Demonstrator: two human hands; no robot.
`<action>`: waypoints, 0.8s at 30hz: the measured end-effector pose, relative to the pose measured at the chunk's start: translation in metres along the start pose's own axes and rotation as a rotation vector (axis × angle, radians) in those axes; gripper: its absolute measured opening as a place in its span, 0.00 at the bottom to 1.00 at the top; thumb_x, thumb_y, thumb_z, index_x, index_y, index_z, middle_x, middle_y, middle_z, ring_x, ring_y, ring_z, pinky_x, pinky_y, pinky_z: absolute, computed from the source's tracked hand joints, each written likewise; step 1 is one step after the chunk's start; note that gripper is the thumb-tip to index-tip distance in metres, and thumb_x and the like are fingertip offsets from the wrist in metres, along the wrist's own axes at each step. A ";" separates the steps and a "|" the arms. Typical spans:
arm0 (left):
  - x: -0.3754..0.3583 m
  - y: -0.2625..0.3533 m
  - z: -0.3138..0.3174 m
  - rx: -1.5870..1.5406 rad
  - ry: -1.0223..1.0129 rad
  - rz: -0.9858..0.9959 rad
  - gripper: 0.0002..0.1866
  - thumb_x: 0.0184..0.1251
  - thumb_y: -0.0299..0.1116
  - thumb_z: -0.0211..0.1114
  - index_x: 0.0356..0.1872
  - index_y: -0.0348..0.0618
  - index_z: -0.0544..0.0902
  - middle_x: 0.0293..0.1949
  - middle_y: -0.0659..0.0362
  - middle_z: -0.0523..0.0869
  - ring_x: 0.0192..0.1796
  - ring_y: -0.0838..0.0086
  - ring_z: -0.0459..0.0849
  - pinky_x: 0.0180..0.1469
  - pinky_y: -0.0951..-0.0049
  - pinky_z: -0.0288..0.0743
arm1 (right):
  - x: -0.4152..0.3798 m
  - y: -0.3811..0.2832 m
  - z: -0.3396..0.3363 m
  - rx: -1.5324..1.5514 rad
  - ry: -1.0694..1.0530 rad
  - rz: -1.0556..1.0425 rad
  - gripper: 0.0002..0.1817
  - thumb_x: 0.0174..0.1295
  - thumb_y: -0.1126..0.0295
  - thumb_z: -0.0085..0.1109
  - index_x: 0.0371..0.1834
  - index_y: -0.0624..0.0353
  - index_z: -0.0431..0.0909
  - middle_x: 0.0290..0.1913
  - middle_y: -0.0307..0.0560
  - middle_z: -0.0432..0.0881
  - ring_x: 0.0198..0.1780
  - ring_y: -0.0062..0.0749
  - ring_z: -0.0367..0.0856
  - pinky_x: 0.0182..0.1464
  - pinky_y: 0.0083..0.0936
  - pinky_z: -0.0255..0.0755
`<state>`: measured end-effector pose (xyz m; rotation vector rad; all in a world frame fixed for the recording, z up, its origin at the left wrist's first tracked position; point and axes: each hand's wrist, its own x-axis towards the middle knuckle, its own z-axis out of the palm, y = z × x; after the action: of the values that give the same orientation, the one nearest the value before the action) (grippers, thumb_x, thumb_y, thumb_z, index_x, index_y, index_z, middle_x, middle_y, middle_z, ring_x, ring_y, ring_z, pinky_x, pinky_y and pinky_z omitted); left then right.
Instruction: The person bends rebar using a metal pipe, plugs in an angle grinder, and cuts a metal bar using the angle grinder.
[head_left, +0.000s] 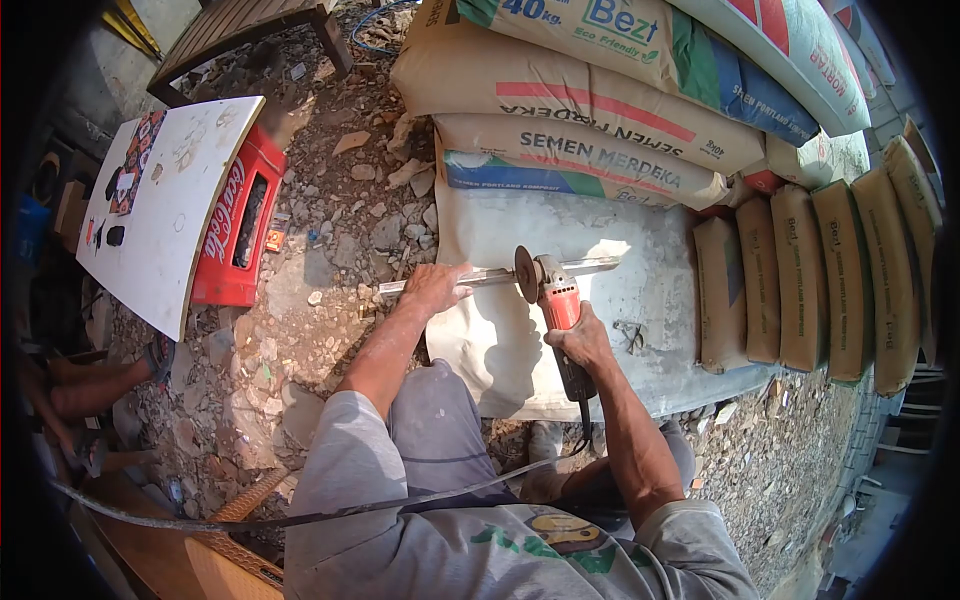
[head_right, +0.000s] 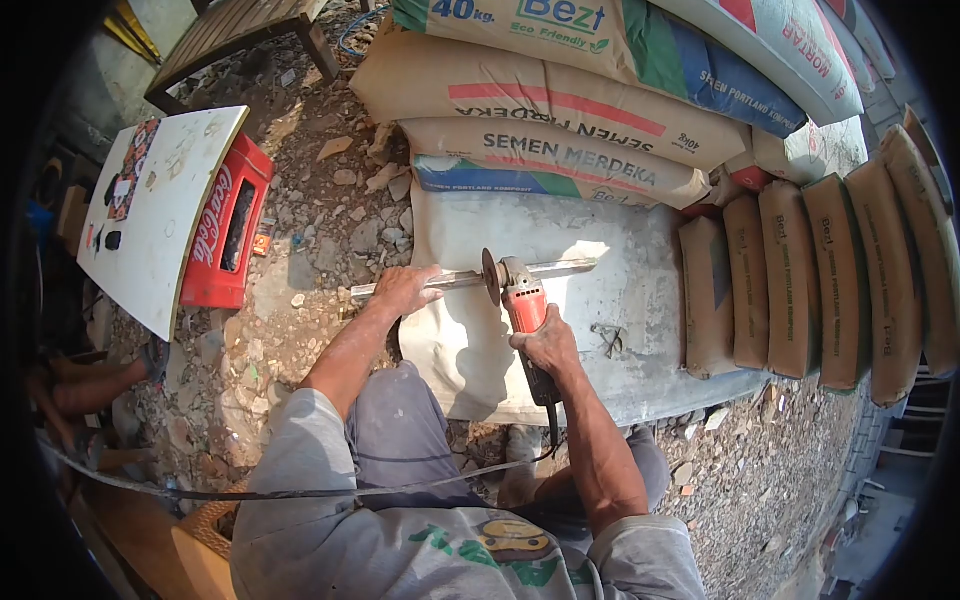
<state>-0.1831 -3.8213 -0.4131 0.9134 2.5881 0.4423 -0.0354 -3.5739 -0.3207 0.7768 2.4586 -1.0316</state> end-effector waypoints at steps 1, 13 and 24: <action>0.001 0.000 -0.001 -0.011 -0.006 -0.004 0.22 0.60 0.47 0.66 0.53 0.52 0.75 0.40 0.51 0.86 0.44 0.52 0.83 0.47 0.53 0.74 | 0.000 0.000 0.001 -0.008 0.001 0.002 0.37 0.36 0.58 0.65 0.48 0.71 0.66 0.38 0.69 0.80 0.41 0.58 0.82 0.46 0.39 0.75; 0.001 0.005 -0.008 -0.005 -0.050 -0.032 0.21 0.60 0.47 0.65 0.51 0.50 0.76 0.39 0.50 0.86 0.43 0.53 0.84 0.47 0.55 0.75 | 0.003 0.004 0.009 0.063 -0.016 0.061 0.36 0.33 0.61 0.67 0.48 0.69 0.68 0.38 0.59 0.80 0.38 0.44 0.81 0.43 0.33 0.75; -0.001 0.009 -0.014 -0.016 -0.065 -0.038 0.23 0.61 0.47 0.65 0.55 0.51 0.77 0.39 0.48 0.85 0.45 0.54 0.84 0.49 0.56 0.75 | 0.005 0.001 0.013 0.092 -0.002 0.055 0.36 0.34 0.61 0.67 0.49 0.69 0.68 0.38 0.59 0.80 0.38 0.44 0.81 0.43 0.33 0.75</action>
<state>-0.1833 -3.8175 -0.3967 0.8578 2.5350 0.4147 -0.0373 -3.5809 -0.3327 0.8659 2.3883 -1.1312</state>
